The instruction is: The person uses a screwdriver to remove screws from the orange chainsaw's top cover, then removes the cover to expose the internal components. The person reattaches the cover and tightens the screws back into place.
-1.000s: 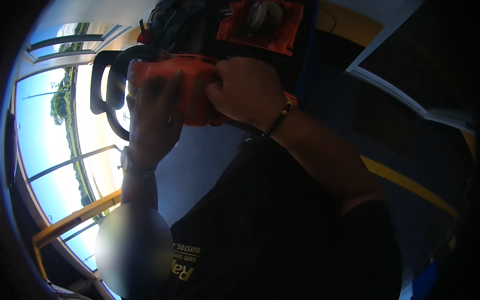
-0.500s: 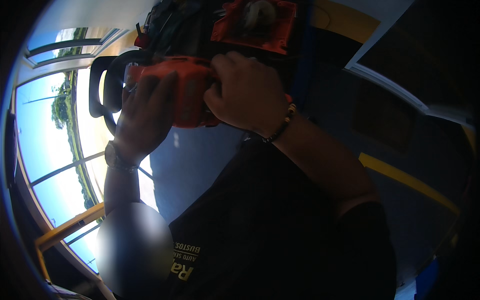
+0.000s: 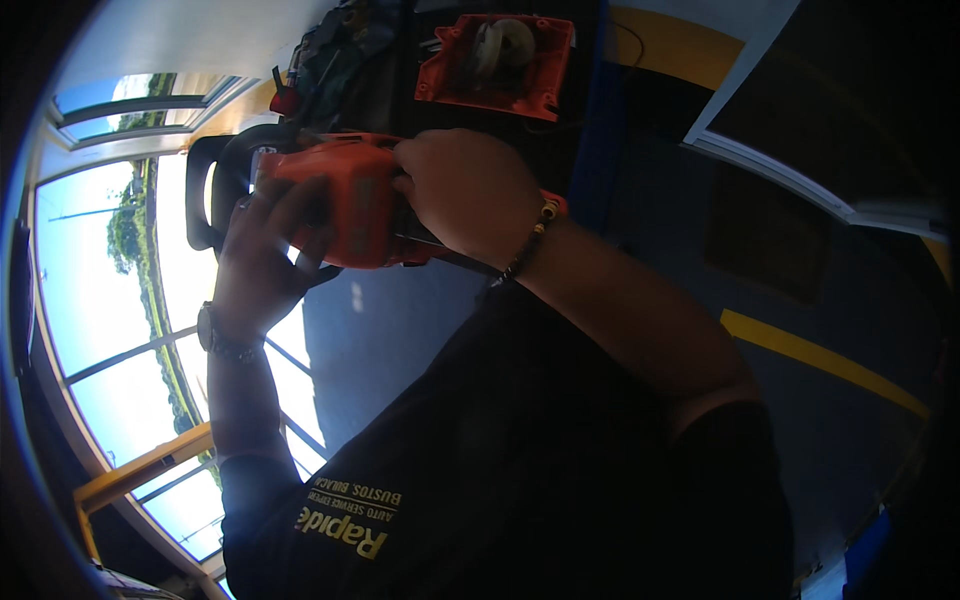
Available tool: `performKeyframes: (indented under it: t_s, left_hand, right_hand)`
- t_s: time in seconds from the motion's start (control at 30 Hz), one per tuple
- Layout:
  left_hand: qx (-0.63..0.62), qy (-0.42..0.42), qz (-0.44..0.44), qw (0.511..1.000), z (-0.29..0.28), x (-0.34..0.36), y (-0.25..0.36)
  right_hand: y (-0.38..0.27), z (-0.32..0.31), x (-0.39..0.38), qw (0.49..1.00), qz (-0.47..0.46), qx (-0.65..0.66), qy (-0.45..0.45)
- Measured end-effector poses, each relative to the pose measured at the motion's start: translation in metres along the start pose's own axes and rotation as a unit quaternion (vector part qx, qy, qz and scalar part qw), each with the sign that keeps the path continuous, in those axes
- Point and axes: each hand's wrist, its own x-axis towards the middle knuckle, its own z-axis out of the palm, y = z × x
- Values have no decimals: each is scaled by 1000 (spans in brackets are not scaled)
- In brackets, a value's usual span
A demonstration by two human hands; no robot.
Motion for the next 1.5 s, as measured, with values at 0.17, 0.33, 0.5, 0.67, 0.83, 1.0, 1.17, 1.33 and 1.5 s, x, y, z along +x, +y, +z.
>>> performKeyframes:
  t_s: [0.17, 0.33, 0.5, 0.67, 0.83, 1.0, 1.17, 1.33, 1.5]
  left_hand:
    - [-13, -7, -5, 1000, -1, 2, -2]
    - [-24, 7, 1, 1000, 1, -4, -4]
    - [-79, 23, -2, 997, 11, -6, -15]
    - [-90, 21, -10, 996, 14, 0, -9]
    - [-122, 29, -5, 992, 11, -3, -15]
    - [-131, 43, -22, 990, 16, -7, -17]
    - [-124, 54, -6, 991, 18, -6, -19]
    - [-129, 53, -15, 990, 19, -4, -20]
    - [-115, 69, -24, 991, 19, -4, -18]
  right_hand:
    - [1, 6, 1, 1000, 21, -16, 12]
    - [7, 7, -1, 999, 12, 32, 20]
    - [11, 3, 10, 994, 40, 79, -61]
    - [5, -4, 7, 993, 94, -5, -65]
    - [18, -13, -4, 996, 61, 65, -14]
    - [32, -7, -4, 994, 62, 94, -15]
    - [27, -10, 0, 994, 53, 88, -27]
    - [13, -24, 13, 992, 100, -9, -78]
    - [9, -23, 19, 993, 56, -71, -76]
